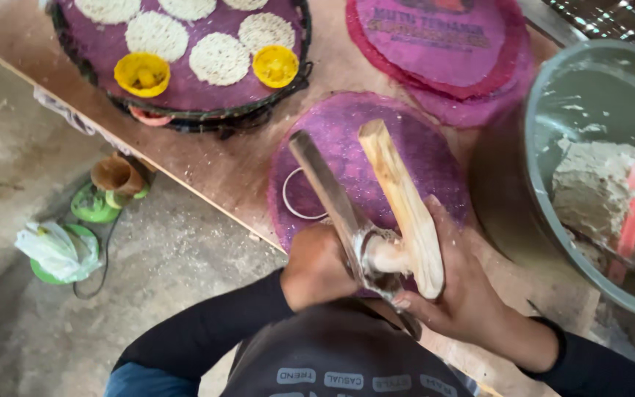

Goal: The person is making crackers by pressing dough through a wooden extruder tool onto circular mats and arranging them on trays.

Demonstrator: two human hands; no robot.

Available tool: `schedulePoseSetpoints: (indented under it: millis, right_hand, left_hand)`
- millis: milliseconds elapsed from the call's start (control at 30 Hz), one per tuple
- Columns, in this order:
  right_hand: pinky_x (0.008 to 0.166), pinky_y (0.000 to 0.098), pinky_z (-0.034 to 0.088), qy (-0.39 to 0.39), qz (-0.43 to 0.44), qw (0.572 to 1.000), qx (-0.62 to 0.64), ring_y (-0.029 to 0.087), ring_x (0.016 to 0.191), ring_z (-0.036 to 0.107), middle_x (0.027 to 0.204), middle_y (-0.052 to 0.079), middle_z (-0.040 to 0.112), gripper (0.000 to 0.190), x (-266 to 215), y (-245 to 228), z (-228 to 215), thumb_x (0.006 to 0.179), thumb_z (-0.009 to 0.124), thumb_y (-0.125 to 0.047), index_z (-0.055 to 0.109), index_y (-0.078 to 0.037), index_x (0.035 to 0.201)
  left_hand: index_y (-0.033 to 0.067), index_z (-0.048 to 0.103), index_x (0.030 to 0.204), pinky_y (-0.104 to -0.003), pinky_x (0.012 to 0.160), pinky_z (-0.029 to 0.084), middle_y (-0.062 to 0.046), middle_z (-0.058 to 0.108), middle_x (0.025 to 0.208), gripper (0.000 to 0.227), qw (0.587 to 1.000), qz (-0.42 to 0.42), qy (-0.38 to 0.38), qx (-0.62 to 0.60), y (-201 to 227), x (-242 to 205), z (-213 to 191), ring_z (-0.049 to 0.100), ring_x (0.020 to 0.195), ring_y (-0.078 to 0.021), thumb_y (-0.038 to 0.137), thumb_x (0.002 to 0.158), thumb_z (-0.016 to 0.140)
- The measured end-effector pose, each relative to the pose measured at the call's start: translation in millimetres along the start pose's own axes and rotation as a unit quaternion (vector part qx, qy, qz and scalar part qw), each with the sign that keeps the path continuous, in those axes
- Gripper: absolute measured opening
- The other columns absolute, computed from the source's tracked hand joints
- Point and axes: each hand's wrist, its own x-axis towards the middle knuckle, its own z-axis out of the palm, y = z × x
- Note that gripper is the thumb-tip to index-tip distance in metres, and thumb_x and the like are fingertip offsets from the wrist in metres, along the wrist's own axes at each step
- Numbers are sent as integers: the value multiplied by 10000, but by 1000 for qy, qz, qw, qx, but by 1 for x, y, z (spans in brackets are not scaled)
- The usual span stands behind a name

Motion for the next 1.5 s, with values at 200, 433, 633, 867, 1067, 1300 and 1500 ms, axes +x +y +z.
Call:
schedulePoseSetpoints:
  millis: [200, 433, 633, 867, 1067, 1300, 1500]
  right_hand:
    - [984, 472, 553, -261, 414, 749, 445, 381, 1205, 657, 1367, 256, 599, 949, 10, 126, -8, 799, 735, -564, 480, 75, 1452]
    - [930, 396, 534, -374, 253, 822, 346, 243, 1121, 610, 1261, 138, 623, 630, 11, 228, -56, 952, 653, -376, 489, 14, 1417]
    - [959, 370, 513, -437, 266, 805, 301, 237, 1107, 635, 1228, 164, 689, 628, 59, 256, -46, 1009, 557, -500, 580, 43, 1326]
    - [1047, 355, 442, -438, 296, 777, 342, 205, 1252, 560, 1336, 117, 612, 994, 90, 202, 7, 877, 459, -791, 517, 59, 1389]
    - [979, 349, 479, -406, 217, 835, 301, 206, 1182, 559, 1282, 129, 635, 976, 98, 185, 25, 903, 465, -774, 540, 53, 1418]
    - [836, 303, 466, -404, 224, 837, 293, 133, 1006, 534, 1098, 39, 612, 779, 89, 195, 15, 948, 422, -716, 547, 4, 1220]
    - [585, 328, 471, -405, 312, 837, 196, 140, 689, 548, 792, 41, 631, 687, 93, 186, -9, 964, 409, -620, 670, 8, 1064]
  left_hand:
    - [200, 742, 1091, -391, 683, 584, -46, 749, 910, 367, 979, -151, -131, 38, -41, 46, -30, 752, 763, -239, 442, 817, 771]
    - [80, 624, 1161, -411, 879, 538, -100, 670, 1060, 415, 785, 213, -106, -572, -118, 124, -131, 677, 965, -247, 387, 884, 660]
    - [86, 595, 1139, -416, 969, 506, -70, 651, 1081, 352, 687, 263, -90, -671, -144, 134, -118, 647, 1037, -225, 395, 992, 512]
    - [93, 575, 1098, -424, 1021, 484, -42, 642, 1064, 357, 663, 282, -75, -689, -163, 119, -107, 636, 1097, -209, 392, 1080, 383]
    - [106, 589, 1102, -408, 1037, 498, -59, 685, 1062, 349, 632, 295, -104, -709, -193, 118, -109, 646, 1077, -193, 389, 1069, 388]
    - [143, 561, 1060, -419, 981, 534, -41, 653, 1051, 214, 592, 283, -33, -754, -172, 102, -98, 644, 1075, -219, 300, 1034, 418]
    - [128, 533, 1038, -343, 914, 525, -27, 615, 925, 263, 604, 174, 11, -777, -178, 100, -71, 638, 953, -217, 386, 1035, 479]
